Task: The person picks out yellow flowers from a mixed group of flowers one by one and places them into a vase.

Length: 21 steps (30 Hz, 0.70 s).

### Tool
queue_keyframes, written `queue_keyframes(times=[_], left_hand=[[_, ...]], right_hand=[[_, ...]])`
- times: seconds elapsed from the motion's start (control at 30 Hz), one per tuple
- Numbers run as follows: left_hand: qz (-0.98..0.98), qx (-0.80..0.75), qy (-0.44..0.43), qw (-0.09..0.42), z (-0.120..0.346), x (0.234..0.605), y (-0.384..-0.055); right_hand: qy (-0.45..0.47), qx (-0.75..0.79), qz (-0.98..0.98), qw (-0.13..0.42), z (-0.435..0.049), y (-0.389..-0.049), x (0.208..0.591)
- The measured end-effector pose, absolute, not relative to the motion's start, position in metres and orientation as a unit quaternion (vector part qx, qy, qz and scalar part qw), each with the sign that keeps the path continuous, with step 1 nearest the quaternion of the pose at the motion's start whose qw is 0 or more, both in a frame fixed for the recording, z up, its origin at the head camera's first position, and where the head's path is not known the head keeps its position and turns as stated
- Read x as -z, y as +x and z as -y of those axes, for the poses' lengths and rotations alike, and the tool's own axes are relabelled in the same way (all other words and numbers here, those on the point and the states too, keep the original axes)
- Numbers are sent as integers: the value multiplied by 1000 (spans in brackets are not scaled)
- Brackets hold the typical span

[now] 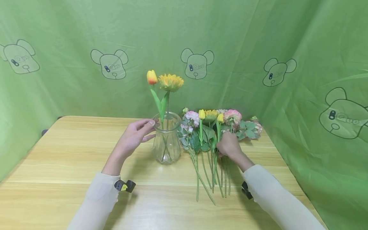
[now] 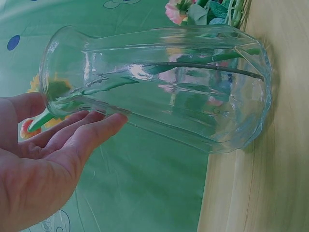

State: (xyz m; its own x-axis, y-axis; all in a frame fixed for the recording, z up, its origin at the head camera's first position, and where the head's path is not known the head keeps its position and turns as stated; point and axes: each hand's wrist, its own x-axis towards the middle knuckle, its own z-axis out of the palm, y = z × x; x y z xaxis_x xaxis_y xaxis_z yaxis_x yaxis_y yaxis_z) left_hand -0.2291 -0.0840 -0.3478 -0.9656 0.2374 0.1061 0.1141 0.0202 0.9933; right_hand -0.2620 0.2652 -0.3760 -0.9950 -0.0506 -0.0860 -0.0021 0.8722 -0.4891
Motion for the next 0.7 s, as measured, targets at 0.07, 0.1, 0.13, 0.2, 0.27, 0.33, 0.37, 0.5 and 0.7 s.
queue_keyframes(times=[0.07,0.1,0.13,0.2,0.27,0.33,0.37,0.5,0.7], left_hand=[[-714,-688,123,44,84,348,-229],[-713,-688,123,44,84,348,-229],[-714,-688,122,44,84,348,-229],[-713,-689,121,44,84,348,-229],[-712,-690,122,44,84,348,-230],[-711,-691,122,45,84,349,-230],[-710,-692,123,45,84,349,-230],[-709,-692,124,46,84,349,-230],[-708,-694,123,48,84,348,-230]], right_hand=[[-14,257,-965,48,-265,-262,375],[-15,258,-965,48,-265,-262,374],[-15,257,-965,48,-265,-262,373],[-21,255,-966,46,-266,-262,371],[-24,255,-966,45,-267,-263,369],[-25,259,-965,44,-268,-263,367],[-25,260,-964,44,-268,-263,366],[-22,264,-963,45,-268,-263,361],[-19,265,-963,41,-265,-262,355]])
